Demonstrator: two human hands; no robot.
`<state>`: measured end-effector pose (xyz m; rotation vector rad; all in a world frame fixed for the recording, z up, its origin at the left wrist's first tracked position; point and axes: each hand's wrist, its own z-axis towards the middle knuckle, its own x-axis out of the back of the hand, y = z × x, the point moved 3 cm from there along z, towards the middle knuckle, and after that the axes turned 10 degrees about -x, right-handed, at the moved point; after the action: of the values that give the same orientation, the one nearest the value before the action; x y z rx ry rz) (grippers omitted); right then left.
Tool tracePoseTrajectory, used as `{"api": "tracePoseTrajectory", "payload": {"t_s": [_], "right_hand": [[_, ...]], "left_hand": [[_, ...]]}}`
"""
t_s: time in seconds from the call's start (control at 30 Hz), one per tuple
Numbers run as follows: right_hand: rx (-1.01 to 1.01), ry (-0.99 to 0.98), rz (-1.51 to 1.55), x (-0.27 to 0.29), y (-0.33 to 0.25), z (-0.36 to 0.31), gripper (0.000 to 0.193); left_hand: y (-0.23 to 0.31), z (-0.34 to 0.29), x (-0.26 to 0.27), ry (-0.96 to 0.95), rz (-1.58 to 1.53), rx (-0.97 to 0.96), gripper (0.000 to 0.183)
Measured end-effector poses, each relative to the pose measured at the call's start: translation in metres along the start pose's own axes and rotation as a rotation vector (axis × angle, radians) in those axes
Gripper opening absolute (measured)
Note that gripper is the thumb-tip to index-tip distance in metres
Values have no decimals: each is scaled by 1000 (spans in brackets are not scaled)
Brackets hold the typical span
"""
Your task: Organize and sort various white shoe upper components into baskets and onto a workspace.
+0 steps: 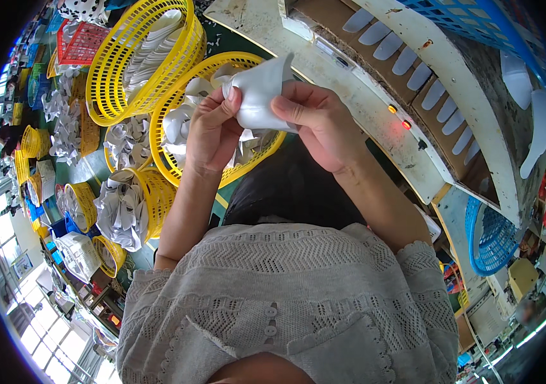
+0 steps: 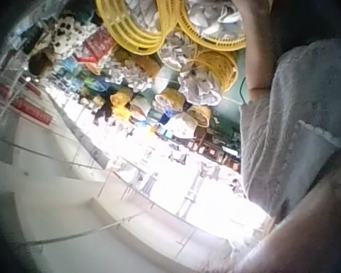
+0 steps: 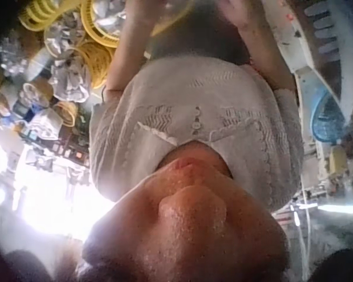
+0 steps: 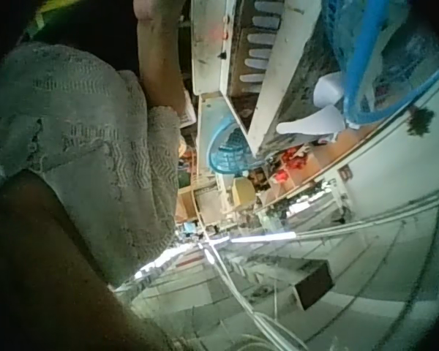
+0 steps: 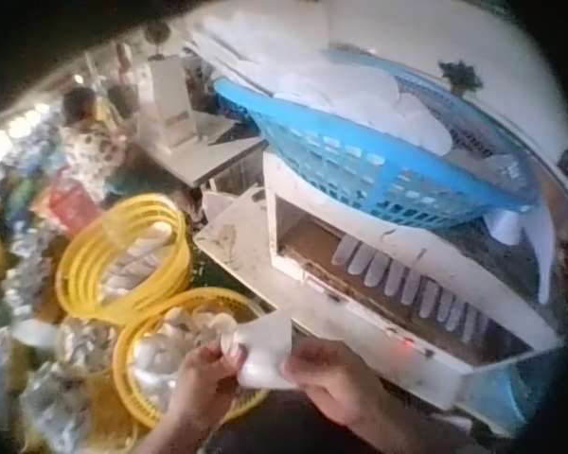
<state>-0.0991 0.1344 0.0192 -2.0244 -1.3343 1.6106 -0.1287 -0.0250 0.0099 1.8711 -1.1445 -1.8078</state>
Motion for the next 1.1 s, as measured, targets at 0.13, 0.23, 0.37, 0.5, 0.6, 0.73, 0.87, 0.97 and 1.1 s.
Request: {"api": "tracePoseTrajectory", "payload": {"t_s": [0.13,0.23,0.37,0.5,0.6,0.73,0.87,0.97,1.1], "right_hand": [[-67,-14,135,3,1,0,26],[-17,84,-214,12,-7,-1,31],[50,207,-426,13,-4,3,35],[89,153,-408,-4,-1,2,30],[60,66,-339,-2,-2,-2,27],[10,-14,-359,11,-9,-8,29],[-37,-69,-407,16,-15,-6,36],[30,5,-569,2,-13,-1,43],[74,232,-533,2,-11,11,50]], "left_hand": [[9,-2,0,-42,-29,-24,30],[5,-2,9,24,-5,0,29],[3,-6,7,17,-62,37,29],[-3,-7,5,-28,-2,11,28],[-3,-8,6,-64,37,-7,28],[2,-10,1,-117,-36,43,29],[-1,-7,5,-127,-51,58,30],[-5,-10,4,-98,17,71,27],[-4,-7,1,-80,-4,74,31]]}}
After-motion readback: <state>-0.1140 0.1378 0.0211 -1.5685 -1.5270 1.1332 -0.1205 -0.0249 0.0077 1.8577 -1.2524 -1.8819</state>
